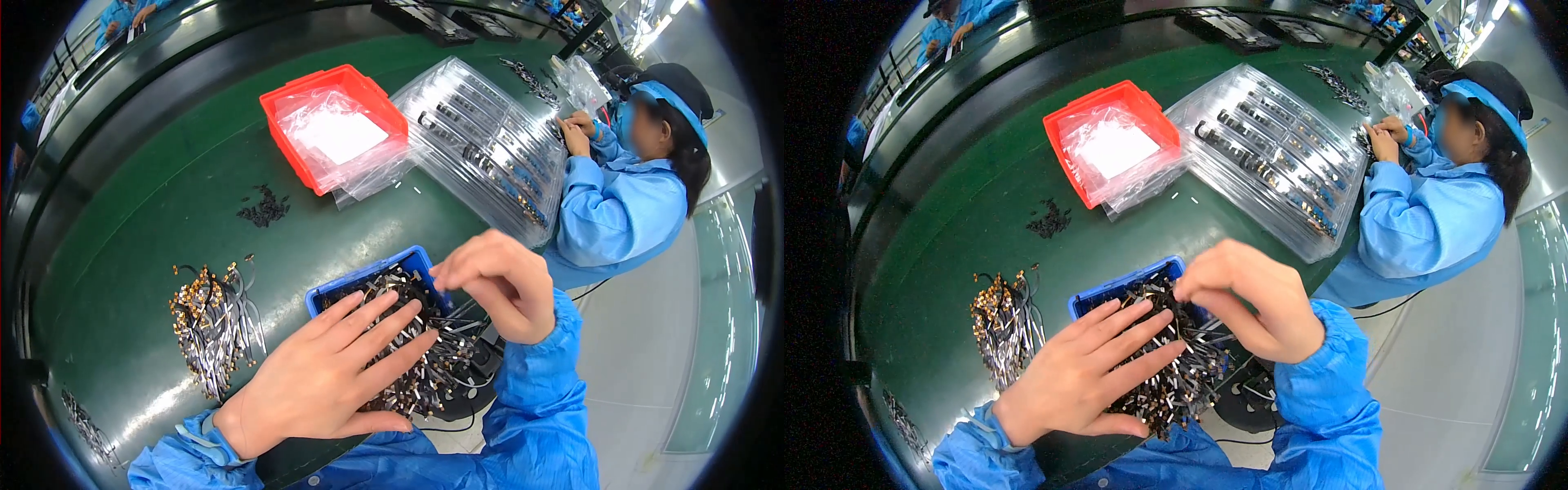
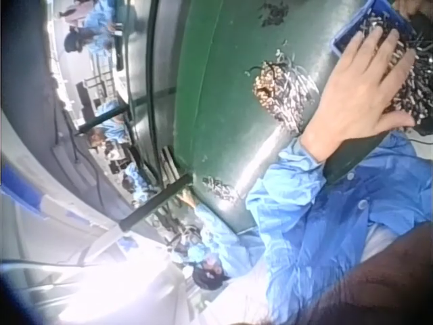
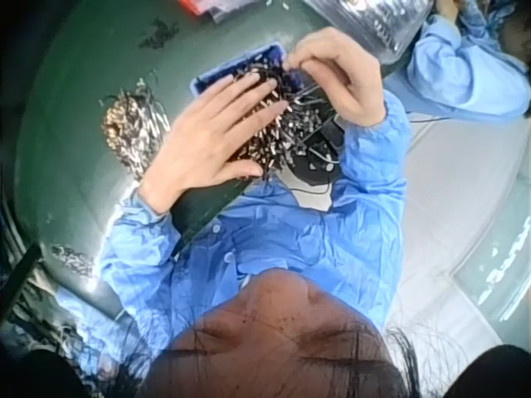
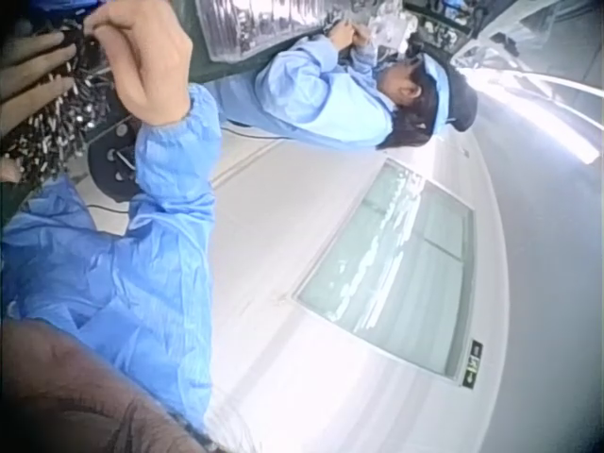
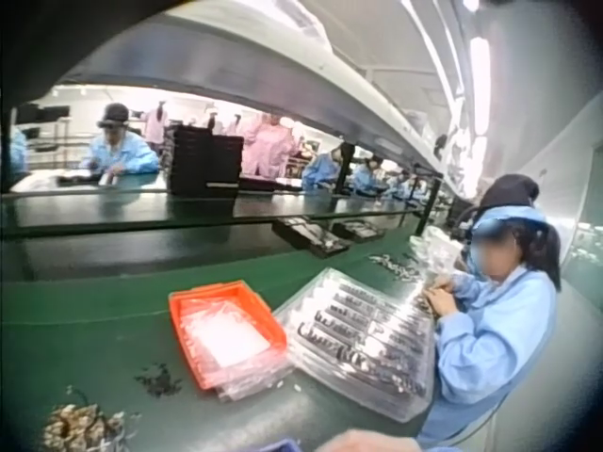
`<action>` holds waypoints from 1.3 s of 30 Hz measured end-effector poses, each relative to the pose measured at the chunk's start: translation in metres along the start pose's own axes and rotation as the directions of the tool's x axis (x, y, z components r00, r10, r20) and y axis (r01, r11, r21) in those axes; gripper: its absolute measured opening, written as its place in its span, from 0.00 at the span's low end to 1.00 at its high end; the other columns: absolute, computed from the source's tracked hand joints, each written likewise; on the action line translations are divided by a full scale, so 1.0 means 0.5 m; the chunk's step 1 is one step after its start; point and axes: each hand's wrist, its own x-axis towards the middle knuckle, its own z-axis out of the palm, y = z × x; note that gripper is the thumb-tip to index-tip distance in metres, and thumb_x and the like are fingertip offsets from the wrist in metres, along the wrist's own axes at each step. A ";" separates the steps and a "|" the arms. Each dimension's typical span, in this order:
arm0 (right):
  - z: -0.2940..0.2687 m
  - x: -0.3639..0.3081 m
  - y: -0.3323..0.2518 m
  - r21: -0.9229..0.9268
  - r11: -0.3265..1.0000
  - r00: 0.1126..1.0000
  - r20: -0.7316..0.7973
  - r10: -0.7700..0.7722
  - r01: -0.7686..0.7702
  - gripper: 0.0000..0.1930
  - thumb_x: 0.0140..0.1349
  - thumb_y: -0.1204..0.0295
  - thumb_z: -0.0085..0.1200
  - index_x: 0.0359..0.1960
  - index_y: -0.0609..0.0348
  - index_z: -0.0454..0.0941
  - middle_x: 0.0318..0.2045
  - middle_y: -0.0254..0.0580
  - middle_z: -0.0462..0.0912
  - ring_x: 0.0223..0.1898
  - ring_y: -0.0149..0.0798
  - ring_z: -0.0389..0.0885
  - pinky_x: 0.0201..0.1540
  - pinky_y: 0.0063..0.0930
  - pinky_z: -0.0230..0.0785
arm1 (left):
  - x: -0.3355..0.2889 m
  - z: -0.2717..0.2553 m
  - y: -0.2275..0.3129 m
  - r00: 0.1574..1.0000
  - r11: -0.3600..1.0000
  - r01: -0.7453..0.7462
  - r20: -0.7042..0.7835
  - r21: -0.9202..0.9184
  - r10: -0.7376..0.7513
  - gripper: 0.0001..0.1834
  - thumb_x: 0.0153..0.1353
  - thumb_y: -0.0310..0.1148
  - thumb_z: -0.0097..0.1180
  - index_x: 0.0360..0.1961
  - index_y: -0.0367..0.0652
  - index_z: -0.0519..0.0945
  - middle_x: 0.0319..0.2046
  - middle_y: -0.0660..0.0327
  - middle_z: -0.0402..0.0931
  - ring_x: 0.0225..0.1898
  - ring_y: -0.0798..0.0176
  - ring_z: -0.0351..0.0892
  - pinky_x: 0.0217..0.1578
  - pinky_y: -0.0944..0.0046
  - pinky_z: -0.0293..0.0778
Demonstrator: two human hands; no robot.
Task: The person connects internal ribbon cables and electronics components within a tablet device by hand.
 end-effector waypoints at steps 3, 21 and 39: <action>0.028 0.023 0.020 -0.033 0.991 0.982 -0.142 0.127 -0.133 0.08 0.62 0.85 0.51 0.41 0.66 0.78 0.33 0.44 0.80 0.33 0.40 0.83 0.36 0.28 0.74 | -0.003 0.002 -0.005 1.000 1.000 -0.003 -0.010 -0.023 0.003 0.43 0.56 0.67 0.50 0.64 0.48 0.71 0.66 0.51 0.65 0.67 0.46 0.63 0.66 0.47 0.58; 0.028 0.052 -0.002 -0.224 0.974 0.952 0.304 0.031 0.040 0.08 0.56 0.80 0.61 0.38 0.60 0.79 0.33 0.41 0.81 0.34 0.43 0.78 0.38 0.33 0.72 | -0.044 -0.029 0.009 0.998 0.991 -0.064 0.009 0.120 0.063 0.35 0.60 0.62 0.51 0.56 0.44 0.78 0.59 0.54 0.74 0.63 0.52 0.70 0.66 0.48 0.59; 0.067 -0.019 -0.046 -0.415 0.889 0.929 0.370 -0.029 0.193 0.16 0.57 0.71 0.63 0.48 0.58 0.81 0.44 0.38 0.83 0.47 0.44 0.81 0.49 0.37 0.73 | -0.060 -0.031 -0.013 0.903 0.959 0.241 -0.397 0.152 -0.164 0.13 0.52 0.30 0.63 0.40 0.37 0.81 0.42 0.57 0.79 0.43 0.54 0.79 0.43 0.57 0.75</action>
